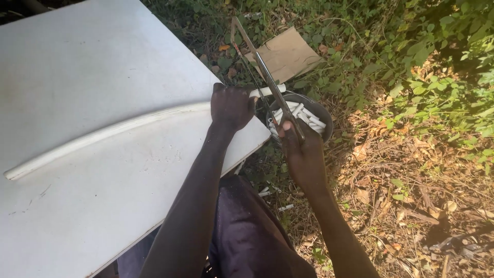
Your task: Cutting a white plastic pipe into small segments using a manual hacksaw and collecting them in a bucket.
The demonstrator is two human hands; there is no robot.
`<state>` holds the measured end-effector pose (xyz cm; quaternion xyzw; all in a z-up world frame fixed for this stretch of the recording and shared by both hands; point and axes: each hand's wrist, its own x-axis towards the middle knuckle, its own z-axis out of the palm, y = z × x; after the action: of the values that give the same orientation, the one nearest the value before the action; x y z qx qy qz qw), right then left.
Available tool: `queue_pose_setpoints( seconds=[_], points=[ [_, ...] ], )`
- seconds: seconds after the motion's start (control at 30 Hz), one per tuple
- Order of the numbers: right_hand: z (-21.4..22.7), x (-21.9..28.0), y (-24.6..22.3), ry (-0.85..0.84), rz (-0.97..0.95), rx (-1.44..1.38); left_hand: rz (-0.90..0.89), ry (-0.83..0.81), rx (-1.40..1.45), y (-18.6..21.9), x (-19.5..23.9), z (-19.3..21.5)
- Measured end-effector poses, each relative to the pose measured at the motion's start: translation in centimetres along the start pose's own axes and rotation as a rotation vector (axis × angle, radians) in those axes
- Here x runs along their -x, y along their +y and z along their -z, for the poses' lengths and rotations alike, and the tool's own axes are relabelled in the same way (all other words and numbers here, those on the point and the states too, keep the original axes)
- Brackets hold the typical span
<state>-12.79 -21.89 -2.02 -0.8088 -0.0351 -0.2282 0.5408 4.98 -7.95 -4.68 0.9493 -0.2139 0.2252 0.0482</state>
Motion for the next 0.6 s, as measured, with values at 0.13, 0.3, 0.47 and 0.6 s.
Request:
queue_pose_setpoints(
  seconds=[0.13, 0.3, 0.47, 0.6],
  points=[
    [1.3, 2.4, 0.0, -0.029, -0.021, 0.072, 0.032, -0.074, -0.036, 0.3, -0.3, 0.8],
    [3.0, 5.2, -2.4, -0.034, 0.029, 0.218, 0.052, -0.098, 0.01, -0.1, -0.6, 1.5],
    [1.4, 1.7, 0.8, -0.039, 0.188, 0.085, -0.026, -0.128, 0.03, 0.5, 0.3, 1.3],
    [0.7, 0.3, -0.8, -0.051, 0.157, 0.083, 0.003, -0.103, 0.038, 0.4, -0.2, 1.7]
  ],
)
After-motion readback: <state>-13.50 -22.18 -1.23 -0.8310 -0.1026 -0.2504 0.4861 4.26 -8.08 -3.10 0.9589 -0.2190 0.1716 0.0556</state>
